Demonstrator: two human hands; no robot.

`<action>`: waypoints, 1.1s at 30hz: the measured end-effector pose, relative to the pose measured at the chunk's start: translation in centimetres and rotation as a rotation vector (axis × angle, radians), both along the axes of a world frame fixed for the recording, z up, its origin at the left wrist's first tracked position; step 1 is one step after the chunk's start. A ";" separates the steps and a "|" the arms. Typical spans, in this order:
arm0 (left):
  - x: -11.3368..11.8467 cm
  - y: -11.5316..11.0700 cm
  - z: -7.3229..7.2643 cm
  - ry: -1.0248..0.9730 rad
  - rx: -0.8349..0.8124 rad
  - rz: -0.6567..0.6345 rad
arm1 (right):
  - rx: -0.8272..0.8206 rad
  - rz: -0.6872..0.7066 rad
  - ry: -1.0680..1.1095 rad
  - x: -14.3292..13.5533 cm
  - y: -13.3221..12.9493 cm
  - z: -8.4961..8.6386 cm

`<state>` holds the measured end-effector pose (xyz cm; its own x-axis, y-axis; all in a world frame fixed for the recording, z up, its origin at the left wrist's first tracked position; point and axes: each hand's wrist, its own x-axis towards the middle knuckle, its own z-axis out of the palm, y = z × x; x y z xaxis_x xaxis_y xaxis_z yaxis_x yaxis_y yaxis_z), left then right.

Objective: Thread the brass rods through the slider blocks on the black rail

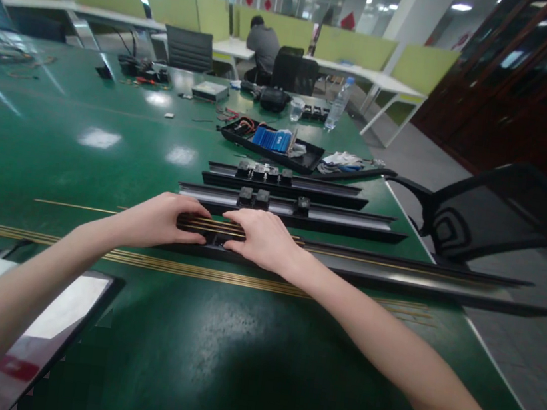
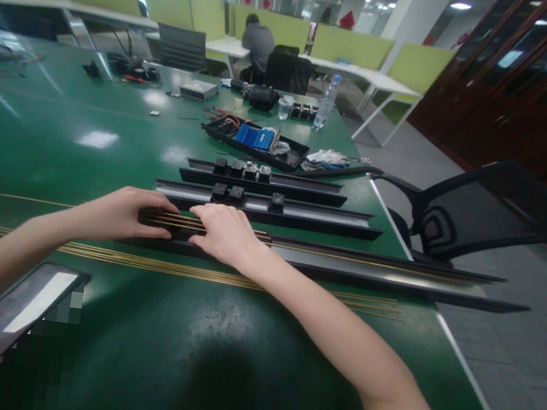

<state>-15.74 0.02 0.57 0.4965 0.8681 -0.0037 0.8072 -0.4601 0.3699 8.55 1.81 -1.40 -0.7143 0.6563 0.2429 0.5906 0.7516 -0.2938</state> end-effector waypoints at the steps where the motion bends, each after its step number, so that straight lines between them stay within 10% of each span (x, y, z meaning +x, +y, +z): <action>1: 0.0 -0.1 0.0 -0.004 0.000 0.006 | 0.008 0.003 0.012 0.3 -0.3 0.1; 10: 0.8 -0.4 0.3 -0.014 0.042 0.006 | 0.167 0.017 0.228 9.7 -6.5 -0.1; 19: 5.8 0.5 1.9 -0.031 0.027 -0.081 | 0.323 -0.269 0.264 21.7 -4.6 -1.0; 33: 12.3 1.6 -0.1 0.079 0.119 -0.197 | 0.176 -0.143 0.183 17.7 -4.4 -1.0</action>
